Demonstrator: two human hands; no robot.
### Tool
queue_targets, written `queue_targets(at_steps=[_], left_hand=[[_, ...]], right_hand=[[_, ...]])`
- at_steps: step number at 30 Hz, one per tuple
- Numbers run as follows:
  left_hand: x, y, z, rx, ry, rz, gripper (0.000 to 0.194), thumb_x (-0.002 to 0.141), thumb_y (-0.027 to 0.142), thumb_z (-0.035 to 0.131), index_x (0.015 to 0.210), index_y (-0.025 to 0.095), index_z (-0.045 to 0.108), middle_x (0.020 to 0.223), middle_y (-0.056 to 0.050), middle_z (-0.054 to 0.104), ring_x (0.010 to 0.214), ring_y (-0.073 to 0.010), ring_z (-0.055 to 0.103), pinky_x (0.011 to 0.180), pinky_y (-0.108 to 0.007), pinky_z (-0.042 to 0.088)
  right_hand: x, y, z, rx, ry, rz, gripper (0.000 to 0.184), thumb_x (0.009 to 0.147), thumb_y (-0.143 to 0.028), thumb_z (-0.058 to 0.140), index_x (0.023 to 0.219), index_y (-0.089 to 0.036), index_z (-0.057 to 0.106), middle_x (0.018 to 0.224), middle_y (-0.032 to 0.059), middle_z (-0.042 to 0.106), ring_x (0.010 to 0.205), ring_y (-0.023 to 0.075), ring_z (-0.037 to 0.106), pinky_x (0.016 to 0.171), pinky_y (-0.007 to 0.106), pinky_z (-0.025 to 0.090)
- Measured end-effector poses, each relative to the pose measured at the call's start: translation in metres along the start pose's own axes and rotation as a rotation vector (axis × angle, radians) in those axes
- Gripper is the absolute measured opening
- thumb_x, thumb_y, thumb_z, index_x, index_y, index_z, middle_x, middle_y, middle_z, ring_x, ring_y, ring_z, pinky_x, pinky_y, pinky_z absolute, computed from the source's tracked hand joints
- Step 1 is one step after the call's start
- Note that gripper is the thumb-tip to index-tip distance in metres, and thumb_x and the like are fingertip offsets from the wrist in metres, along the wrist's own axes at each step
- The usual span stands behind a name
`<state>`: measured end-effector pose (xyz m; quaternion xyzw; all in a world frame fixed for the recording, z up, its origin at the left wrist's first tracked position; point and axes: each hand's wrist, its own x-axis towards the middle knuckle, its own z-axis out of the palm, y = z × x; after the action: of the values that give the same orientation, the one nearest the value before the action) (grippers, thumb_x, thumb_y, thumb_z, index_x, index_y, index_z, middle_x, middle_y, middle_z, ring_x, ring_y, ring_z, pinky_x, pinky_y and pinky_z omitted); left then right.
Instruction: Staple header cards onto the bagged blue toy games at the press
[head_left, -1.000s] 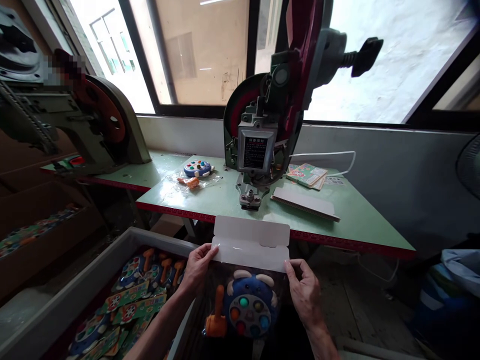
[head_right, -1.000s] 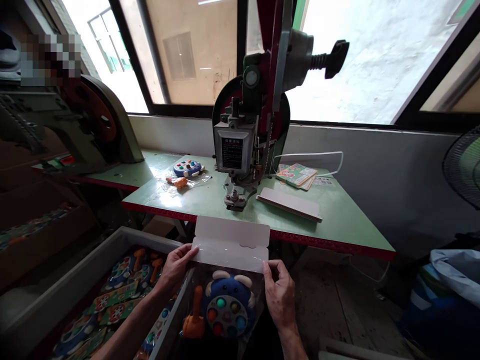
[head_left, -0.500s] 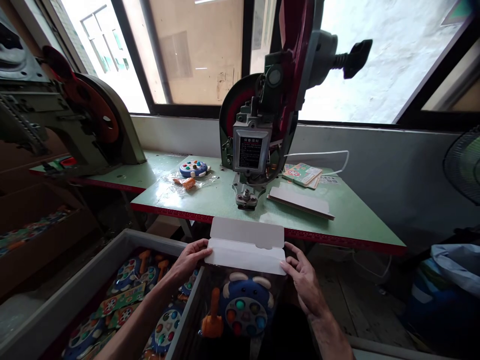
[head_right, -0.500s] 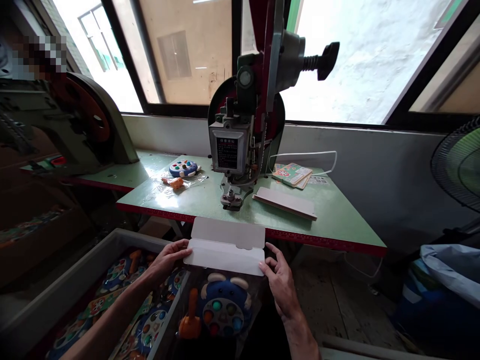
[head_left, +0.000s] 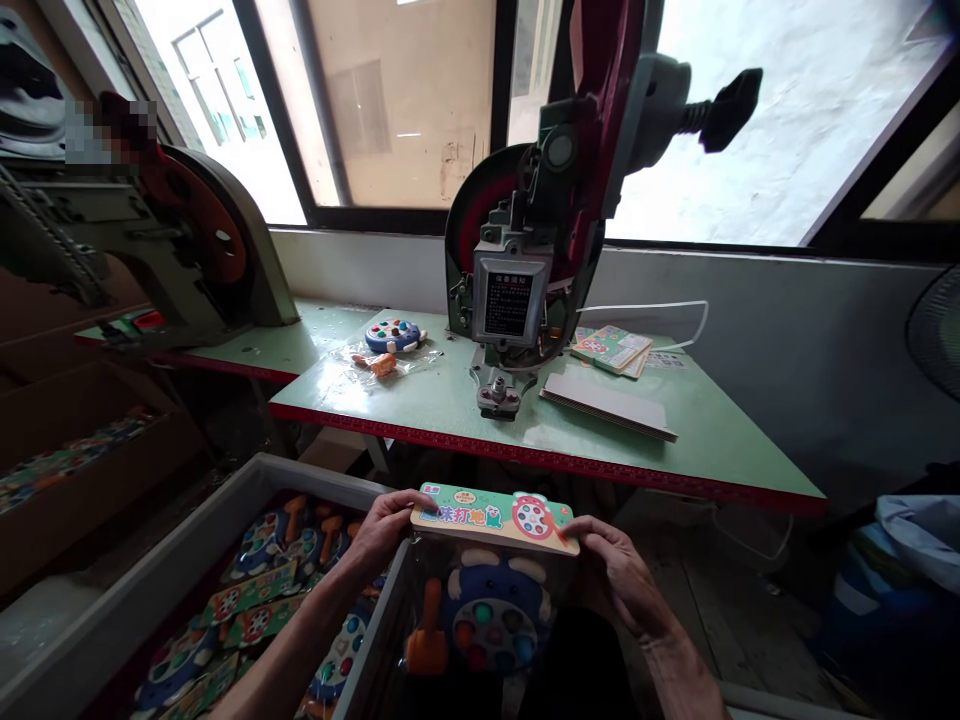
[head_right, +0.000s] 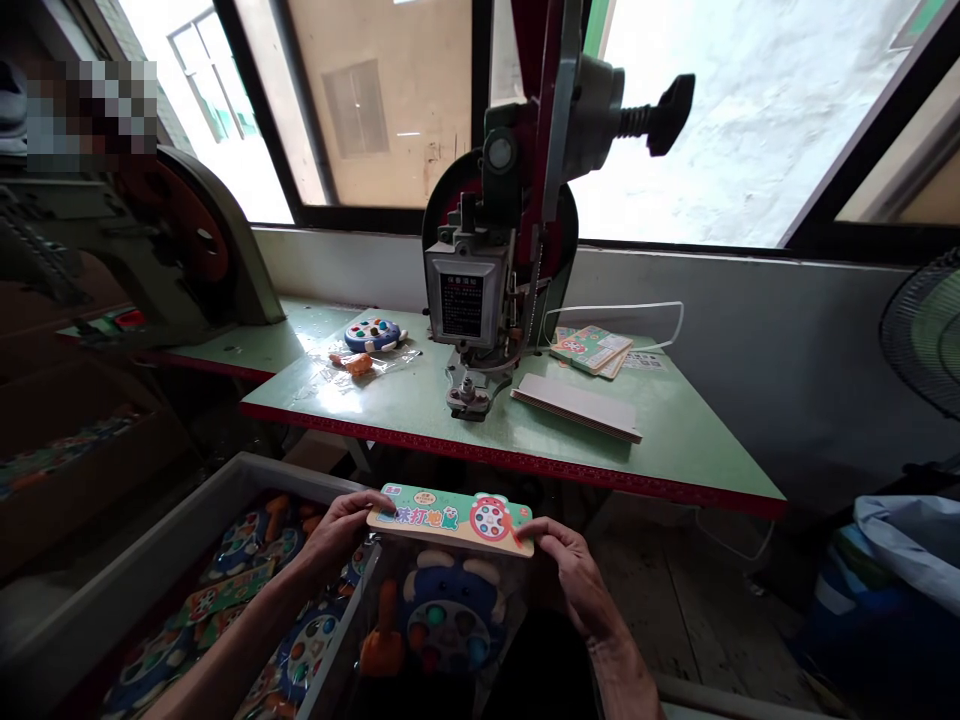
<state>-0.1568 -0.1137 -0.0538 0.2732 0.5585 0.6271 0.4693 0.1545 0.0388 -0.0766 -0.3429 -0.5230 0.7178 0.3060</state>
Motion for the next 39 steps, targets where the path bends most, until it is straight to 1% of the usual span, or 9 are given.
queue_targets(at_steps=[4, 9, 12, 14, 19, 26, 30, 35, 39], left_hand=[[0.002, 0.002, -0.006, 0.122, 0.005, 0.061, 0.017, 0.07, 0.026, 0.073, 0.079, 0.017, 0.084, 0.084, -0.005, 0.078, 0.077, -0.0211, 0.068, 0.069, -0.026, 0.05], [0.001, 0.006, -0.013, 0.114, -0.087, 0.003, 0.031, 0.075, 0.029, 0.065, 0.097, 0.018, 0.086, 0.103, -0.008, 0.081, 0.094, -0.0273, 0.071, 0.08, -0.03, 0.054], [-0.001, 0.004, -0.013, 0.204, -0.1, 0.079, 0.034, 0.081, 0.036, 0.069, 0.107, 0.02, 0.083, 0.116, -0.008, 0.079, 0.107, -0.0299, 0.069, 0.088, -0.032, 0.053], [-0.002, 0.0, -0.013, 0.274, -0.089, 0.139, 0.034, 0.082, 0.038, 0.074, 0.112, 0.022, 0.081, 0.119, -0.007, 0.078, 0.111, -0.0296, 0.067, 0.091, -0.031, 0.052], [-0.001, -0.009, -0.011, 0.276, -0.078, 0.169, 0.04, 0.086, 0.042, 0.074, 0.12, 0.022, 0.077, 0.098, -0.005, 0.078, 0.093, -0.0233, 0.069, 0.081, -0.028, 0.052], [-0.001, -0.012, -0.008, 0.246, -0.072, 0.18, 0.039, 0.085, 0.044, 0.074, 0.117, 0.02, 0.077, 0.096, -0.005, 0.077, 0.092, -0.022, 0.068, 0.078, -0.027, 0.051], [-0.001, -0.011, -0.004, 0.278, -0.045, 0.186, 0.037, 0.083, 0.044, 0.074, 0.109, 0.017, 0.076, 0.086, -0.004, 0.075, 0.08, -0.0197, 0.067, 0.072, -0.027, 0.051], [-0.004, 0.001, 0.004, 0.378, -0.022, 0.222, 0.028, 0.087, 0.044, 0.068, 0.099, 0.018, 0.07, 0.069, 0.0, 0.068, 0.062, -0.0184, 0.067, 0.061, -0.027, 0.051], [0.001, 0.017, 0.013, 0.46, 0.021, 0.308, 0.022, 0.088, 0.041, 0.067, 0.091, 0.019, 0.069, 0.065, 0.001, 0.067, 0.057, -0.0172, 0.065, 0.054, -0.025, 0.047]], right_hand=[[0.0, -0.005, 0.002, -0.165, 0.001, -0.078, 0.037, 0.074, -0.053, 0.08, 0.093, -0.021, 0.079, 0.095, 0.0066, 0.079, 0.094, 0.0278, 0.069, 0.083, 0.036, 0.054], [0.004, 0.003, 0.005, -0.19, 0.073, -0.161, 0.038, 0.075, -0.051, 0.082, 0.099, -0.022, 0.077, 0.102, 0.0087, 0.079, 0.098, 0.0279, 0.071, 0.086, 0.036, 0.056], [0.006, 0.007, 0.006, -0.215, 0.121, -0.194, 0.039, 0.075, -0.05, 0.082, 0.1, -0.021, 0.077, 0.103, 0.0096, 0.08, 0.099, 0.0287, 0.072, 0.087, 0.037, 0.057], [0.008, 0.009, 0.007, -0.22, 0.149, -0.211, 0.039, 0.075, -0.051, 0.082, 0.101, -0.021, 0.077, 0.103, 0.0097, 0.08, 0.099, 0.0287, 0.073, 0.087, 0.038, 0.057], [0.01, 0.012, 0.008, -0.208, 0.172, -0.212, 0.04, 0.076, -0.05, 0.082, 0.103, -0.022, 0.077, 0.105, 0.0098, 0.08, 0.098, 0.0282, 0.074, 0.086, 0.038, 0.058], [0.009, 0.009, 0.008, -0.249, 0.196, -0.212, 0.04, 0.075, -0.052, 0.081, 0.101, -0.022, 0.078, 0.104, 0.0097, 0.08, 0.099, 0.0287, 0.074, 0.086, 0.038, 0.059], [0.009, 0.011, 0.009, -0.224, 0.216, -0.214, 0.039, 0.073, -0.051, 0.083, 0.099, -0.022, 0.079, 0.102, 0.0092, 0.081, 0.097, 0.0284, 0.074, 0.085, 0.038, 0.06], [0.01, 0.013, 0.007, -0.133, 0.303, -0.223, 0.037, 0.066, -0.049, 0.088, 0.09, -0.022, 0.081, 0.094, 0.0079, 0.082, 0.09, 0.0268, 0.075, 0.08, 0.035, 0.062], [0.019, 0.0, 0.005, -0.046, 0.372, -0.256, 0.037, 0.06, -0.046, 0.093, 0.085, -0.022, 0.081, 0.088, 0.0065, 0.081, 0.084, 0.0239, 0.074, 0.072, 0.031, 0.062]])
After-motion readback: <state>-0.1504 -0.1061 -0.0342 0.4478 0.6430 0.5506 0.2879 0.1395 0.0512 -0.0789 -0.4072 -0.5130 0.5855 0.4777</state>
